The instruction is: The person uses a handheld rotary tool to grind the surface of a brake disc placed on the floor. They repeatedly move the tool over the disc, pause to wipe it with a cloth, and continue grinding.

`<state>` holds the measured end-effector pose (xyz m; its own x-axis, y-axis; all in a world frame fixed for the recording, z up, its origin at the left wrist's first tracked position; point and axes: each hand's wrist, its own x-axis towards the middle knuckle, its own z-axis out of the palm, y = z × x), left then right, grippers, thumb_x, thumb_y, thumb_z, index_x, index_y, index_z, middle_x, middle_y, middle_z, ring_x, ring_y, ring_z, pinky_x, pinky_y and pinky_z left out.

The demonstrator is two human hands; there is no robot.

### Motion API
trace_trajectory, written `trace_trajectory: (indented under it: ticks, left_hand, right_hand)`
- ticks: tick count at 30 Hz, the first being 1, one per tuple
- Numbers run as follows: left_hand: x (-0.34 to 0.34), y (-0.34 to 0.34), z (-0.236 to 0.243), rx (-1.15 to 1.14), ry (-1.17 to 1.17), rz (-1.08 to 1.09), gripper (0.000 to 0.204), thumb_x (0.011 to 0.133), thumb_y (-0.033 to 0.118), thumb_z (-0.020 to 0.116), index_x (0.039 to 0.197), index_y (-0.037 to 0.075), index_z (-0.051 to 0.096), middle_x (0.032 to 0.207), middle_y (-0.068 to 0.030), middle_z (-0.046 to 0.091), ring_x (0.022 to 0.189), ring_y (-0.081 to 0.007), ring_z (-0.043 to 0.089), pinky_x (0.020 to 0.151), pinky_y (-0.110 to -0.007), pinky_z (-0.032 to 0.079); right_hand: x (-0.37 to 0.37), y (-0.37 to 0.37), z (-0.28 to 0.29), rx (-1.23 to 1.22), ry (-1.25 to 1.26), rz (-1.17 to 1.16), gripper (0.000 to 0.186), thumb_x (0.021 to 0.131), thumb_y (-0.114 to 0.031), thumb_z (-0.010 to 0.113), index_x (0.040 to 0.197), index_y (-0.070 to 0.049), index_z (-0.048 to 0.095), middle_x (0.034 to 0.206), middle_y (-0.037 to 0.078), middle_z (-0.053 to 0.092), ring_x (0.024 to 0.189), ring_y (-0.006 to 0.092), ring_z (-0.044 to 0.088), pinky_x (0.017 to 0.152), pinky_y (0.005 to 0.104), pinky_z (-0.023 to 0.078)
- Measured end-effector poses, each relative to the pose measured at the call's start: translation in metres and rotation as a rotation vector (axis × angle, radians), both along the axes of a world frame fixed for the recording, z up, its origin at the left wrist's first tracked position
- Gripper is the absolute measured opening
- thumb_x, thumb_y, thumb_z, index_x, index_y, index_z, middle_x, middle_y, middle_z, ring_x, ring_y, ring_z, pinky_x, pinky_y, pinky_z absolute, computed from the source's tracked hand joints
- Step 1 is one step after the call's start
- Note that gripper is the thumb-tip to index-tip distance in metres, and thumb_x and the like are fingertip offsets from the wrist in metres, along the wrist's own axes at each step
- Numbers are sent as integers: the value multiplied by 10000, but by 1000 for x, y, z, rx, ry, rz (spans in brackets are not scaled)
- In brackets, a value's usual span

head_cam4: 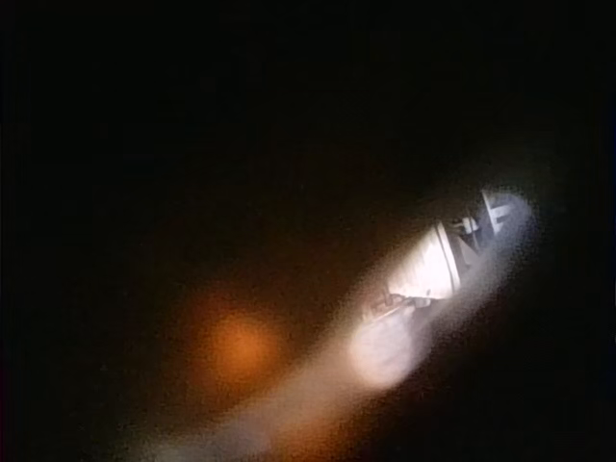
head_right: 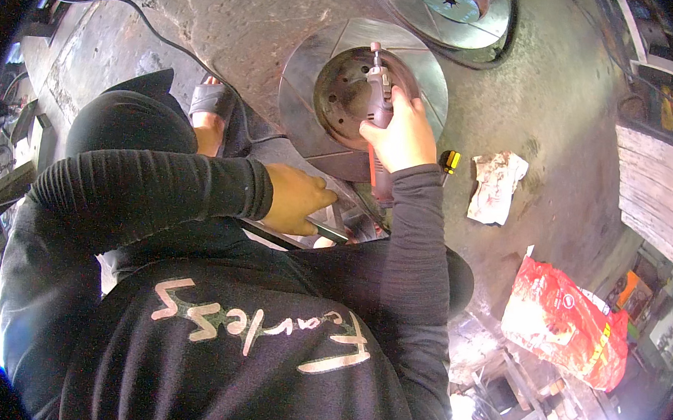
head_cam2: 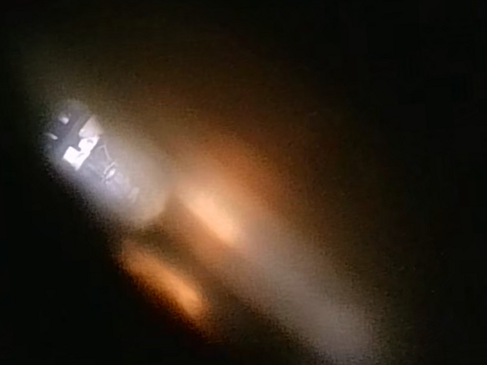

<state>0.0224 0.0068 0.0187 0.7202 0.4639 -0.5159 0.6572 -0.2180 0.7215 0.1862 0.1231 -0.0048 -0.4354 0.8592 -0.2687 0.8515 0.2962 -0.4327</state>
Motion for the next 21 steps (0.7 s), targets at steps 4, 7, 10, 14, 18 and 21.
trace_trajectory:
  ticks: [4, 7, 10, 14, 18, 21]
  left_hand:
    - [-1, -1, 0, -3, -10, 12, 523, 809, 362, 615, 1187, 11, 529, 1041, -222, 599, 945, -394, 625, 816, -475, 509]
    - [0, 0, 3, 0, -4, 13, 520, 807, 357, 614, 1186, 11, 530, 1036, -221, 599, 939, -395, 626, 811, -474, 511]
    - [1, 0, 3, 7, -6, 17, 516, 804, 353, 612, 1185, 13, 533, 1033, -220, 601, 933, -396, 628, 804, -475, 513]
    - [-1, 0, 1, 5, -7, 7, 517, 803, 353, 611, 1186, 14, 534, 1036, -220, 600, 930, -396, 629, 801, -474, 515]
    - [0, 1, 2, -1, 0, -6, 527, 803, 360, 615, 1188, 10, 533, 1046, -223, 595, 933, -394, 629, 801, -473, 515]
    - [0, 0, 2, -3, 7, 3, 526, 802, 361, 618, 1184, 8, 536, 1050, -224, 593, 935, -392, 630, 804, -471, 515]
  right_hand:
    - [2, -1, 1, -50, -21, 44, 740, 672, -271, 728, 1295, 36, 473, 1142, 307, 542, 1067, 415, 572, 915, 424, 475]
    - [-5, -2, 8, -146, -33, 9, 742, 668, -271, 722, 1298, 31, 471, 1121, 294, 550, 1046, 411, 581, 905, 423, 478]
    - [0, -2, -3, -61, -30, 33, 724, 664, -265, 719, 1283, 27, 481, 1093, 274, 558, 1008, 406, 592, 881, 428, 485]
    - [-9, -2, 2, -111, -25, 31, 703, 665, -269, 719, 1262, 24, 491, 1080, 268, 560, 986, 406, 598, 868, 434, 489]
    - [-4, -1, -4, -68, -21, 0, 696, 666, -275, 720, 1246, 34, 491, 1082, 273, 559, 985, 406, 600, 866, 436, 491]
    - [4, -1, -8, -51, -38, -28, 689, 667, -276, 720, 1233, 42, 490, 1079, 272, 560, 977, 405, 604, 856, 439, 495]
